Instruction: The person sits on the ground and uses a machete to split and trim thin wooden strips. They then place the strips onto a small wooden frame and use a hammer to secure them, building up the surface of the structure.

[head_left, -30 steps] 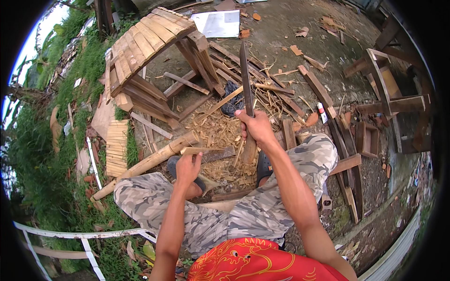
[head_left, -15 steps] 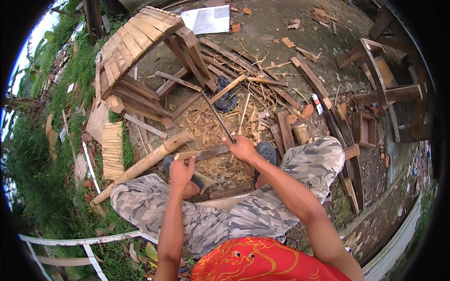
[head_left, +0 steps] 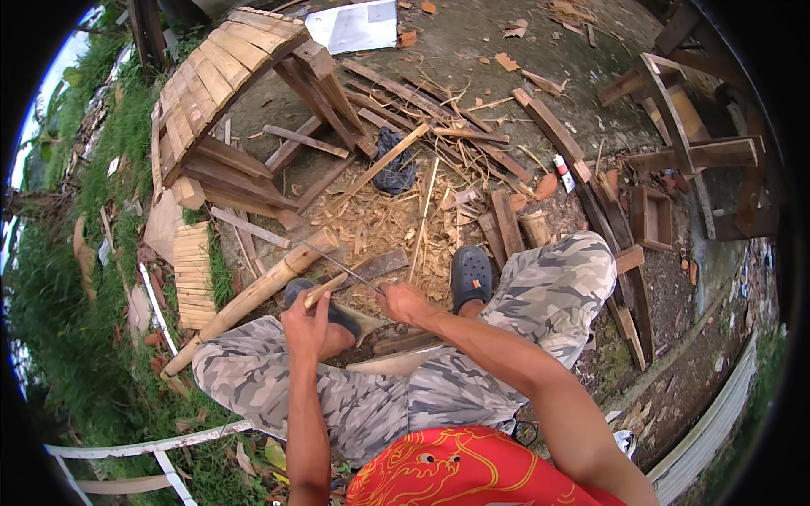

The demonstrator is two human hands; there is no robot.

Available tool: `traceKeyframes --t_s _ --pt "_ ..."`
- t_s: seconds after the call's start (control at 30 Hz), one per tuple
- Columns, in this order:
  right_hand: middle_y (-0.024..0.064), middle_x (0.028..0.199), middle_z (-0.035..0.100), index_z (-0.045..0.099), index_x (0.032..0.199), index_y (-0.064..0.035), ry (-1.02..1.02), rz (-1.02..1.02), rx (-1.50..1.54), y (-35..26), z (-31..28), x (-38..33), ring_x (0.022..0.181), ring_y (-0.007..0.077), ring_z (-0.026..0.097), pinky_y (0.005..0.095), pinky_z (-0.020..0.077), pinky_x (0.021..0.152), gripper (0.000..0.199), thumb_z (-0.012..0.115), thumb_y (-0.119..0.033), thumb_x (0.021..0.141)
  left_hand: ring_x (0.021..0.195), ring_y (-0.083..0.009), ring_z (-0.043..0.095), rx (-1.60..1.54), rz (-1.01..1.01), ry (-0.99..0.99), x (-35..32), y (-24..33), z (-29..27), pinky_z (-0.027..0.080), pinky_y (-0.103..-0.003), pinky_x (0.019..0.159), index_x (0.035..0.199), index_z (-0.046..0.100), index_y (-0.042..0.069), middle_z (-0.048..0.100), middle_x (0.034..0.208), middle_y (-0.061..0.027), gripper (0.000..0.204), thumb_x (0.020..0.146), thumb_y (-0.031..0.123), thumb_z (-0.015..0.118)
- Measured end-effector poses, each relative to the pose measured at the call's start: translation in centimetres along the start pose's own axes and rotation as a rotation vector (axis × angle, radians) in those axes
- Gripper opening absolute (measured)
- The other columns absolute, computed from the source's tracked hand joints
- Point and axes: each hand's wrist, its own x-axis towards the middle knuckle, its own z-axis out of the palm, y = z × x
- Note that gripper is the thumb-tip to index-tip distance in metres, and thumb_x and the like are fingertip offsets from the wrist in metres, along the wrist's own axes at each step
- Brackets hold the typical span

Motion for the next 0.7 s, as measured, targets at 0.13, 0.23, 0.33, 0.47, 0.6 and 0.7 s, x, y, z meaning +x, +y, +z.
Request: traceKeyframes --t_s 0.13,0.23,0.33,0.47,0.6,0.7 --pt "0.0281 0.077 0.067 0.061 0.104 -0.0027 0.046 -0.045 0.061 -0.3 2.0 0.1 0.077 0.0485 0.067 0.0578 0.0524 0.071 0.034 0.05 -0.034 0.1 0.081 -0.0338 0.075 0.075 -0.058 -0.106 -0.6 -0.1 -0.9 0.057 -0.037 0.07 0.105 0.074 0.001 0.073 0.086 -0.0219 0.025 0.088 0.019 0.076" --pt "0.027 0.076 0.067 0.061 0.103 -0.0032 0.075 -0.064 0.047 1.0 2.6 0.2 0.074 0.0479 0.067 0.057 0.0529 0.068 0.031 0.05 -0.032 0.1 0.083 -0.0364 0.074 0.132 -0.049 -0.153 -1.5 -0.3 -1.5 0.056 -0.038 0.072 0.106 0.074 0.0 0.073 0.087 -0.0229 0.025 0.088 0.018 0.074" --pt "0.0261 0.074 0.067 0.061 0.102 -0.0039 0.033 0.003 -0.013 2.6 2.5 0.5 0.073 0.0476 0.067 0.0565 0.0533 0.067 0.03 0.05 -0.032 0.1 0.086 -0.0374 0.073 0.113 -0.042 -0.166 -2.5 -0.5 -1.9 0.056 -0.039 0.074 0.107 0.073 -0.002 0.072 0.09 -0.0249 0.025 0.088 0.015 0.072" --pt "0.0259 0.071 0.066 0.061 0.101 -0.0044 -0.012 -0.064 -0.012 3.3 2.8 0.6 0.071 0.0477 0.067 0.0562 0.0539 0.068 0.032 0.051 -0.035 0.1 0.09 -0.0376 0.073 0.142 -0.011 -0.139 -3.0 -0.7 -1.7 0.056 -0.039 0.079 0.108 0.073 -0.004 0.072 0.096 -0.0267 0.026 0.089 0.013 0.07" --pt "0.0264 0.075 0.068 0.063 0.101 -0.0018 -0.018 0.008 -0.019 4.2 2.7 1.3 0.076 0.0452 0.069 0.0547 0.0552 0.07 0.034 0.048 -0.032 0.102 0.091 -0.0361 0.074 0.14 -0.06 -0.141 -2.8 -0.8 -1.6 0.056 -0.037 0.082 0.108 0.072 -0.005 0.073 0.098 -0.0256 0.026 0.089 0.012 0.07" --pt "0.0255 0.075 0.068 0.064 0.101 -0.0025 -0.076 0.095 -0.077 5.4 2.7 1.6 0.076 0.0443 0.069 0.0539 0.0554 0.07 0.035 0.047 -0.033 0.102 0.092 -0.0333 0.074 0.12 -0.074 -0.116 -2.7 -0.9 -1.6 0.056 -0.036 0.083 0.107 0.072 -0.006 0.073 0.098 -0.0242 0.025 0.089 0.011 0.071"
